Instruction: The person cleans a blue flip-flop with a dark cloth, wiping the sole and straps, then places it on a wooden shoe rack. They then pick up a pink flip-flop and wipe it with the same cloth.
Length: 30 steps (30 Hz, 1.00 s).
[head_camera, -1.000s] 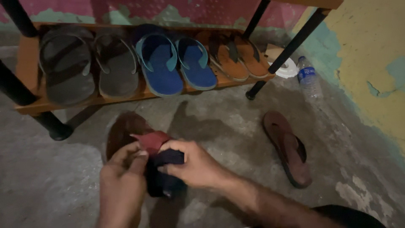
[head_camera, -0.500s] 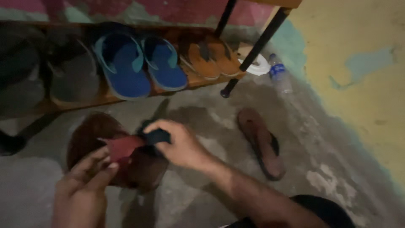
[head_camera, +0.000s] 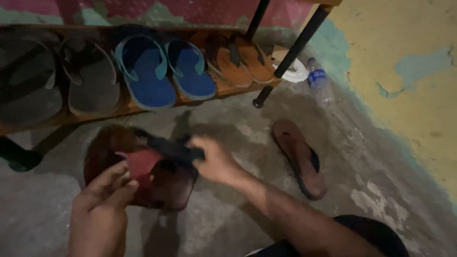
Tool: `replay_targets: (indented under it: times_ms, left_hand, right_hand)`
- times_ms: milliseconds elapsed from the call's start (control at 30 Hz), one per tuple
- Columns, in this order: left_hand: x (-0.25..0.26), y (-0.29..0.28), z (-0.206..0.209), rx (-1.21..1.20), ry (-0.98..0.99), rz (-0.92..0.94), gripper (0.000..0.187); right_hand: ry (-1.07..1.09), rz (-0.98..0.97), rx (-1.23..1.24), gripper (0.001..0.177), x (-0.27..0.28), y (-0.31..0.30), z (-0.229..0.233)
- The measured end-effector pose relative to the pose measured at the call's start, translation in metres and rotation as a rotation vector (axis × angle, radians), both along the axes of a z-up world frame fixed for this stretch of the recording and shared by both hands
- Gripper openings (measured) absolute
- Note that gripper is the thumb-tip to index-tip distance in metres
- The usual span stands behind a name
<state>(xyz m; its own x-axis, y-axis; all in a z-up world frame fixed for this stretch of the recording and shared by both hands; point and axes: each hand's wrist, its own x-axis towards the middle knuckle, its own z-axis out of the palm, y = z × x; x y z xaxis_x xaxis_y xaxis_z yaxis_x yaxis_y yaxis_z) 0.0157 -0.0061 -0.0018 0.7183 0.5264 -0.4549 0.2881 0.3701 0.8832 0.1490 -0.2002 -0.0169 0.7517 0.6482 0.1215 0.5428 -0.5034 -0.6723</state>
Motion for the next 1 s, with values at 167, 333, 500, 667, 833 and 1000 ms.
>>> replay_targets:
  times_ms: [167,333,500,667,833,1000]
  left_hand:
    - [0.001,-0.003,0.014,-0.052,0.013,-0.026,0.045]
    - [-0.002,-0.007,0.026,-0.152,-0.051,0.019,0.042]
    - [-0.002,-0.008,0.029,-0.177,0.019,0.017,0.062]
    - [0.001,0.000,0.033,-0.286,-0.036,0.002,0.093]
    - [-0.007,0.003,0.035,-0.465,-0.107,0.109,0.101]
    - [-0.007,0.001,0.030,-0.486,-0.209,0.031,0.106]
  right_hand:
    - [0.320,0.007,-0.006,0.029,-0.003,0.003,0.007]
    - [0.319,0.125,0.324,0.038,-0.038,0.021,0.069]
    - [-0.103,0.064,0.139,0.042,-0.032,0.013,0.039]
    - [0.022,-0.064,-0.316,0.035,0.004,-0.010,0.005]
    - [0.132,-0.033,0.158,0.039,-0.020,0.011,0.043]
    - [0.054,0.171,0.212,0.049,-0.065,0.028,0.075]
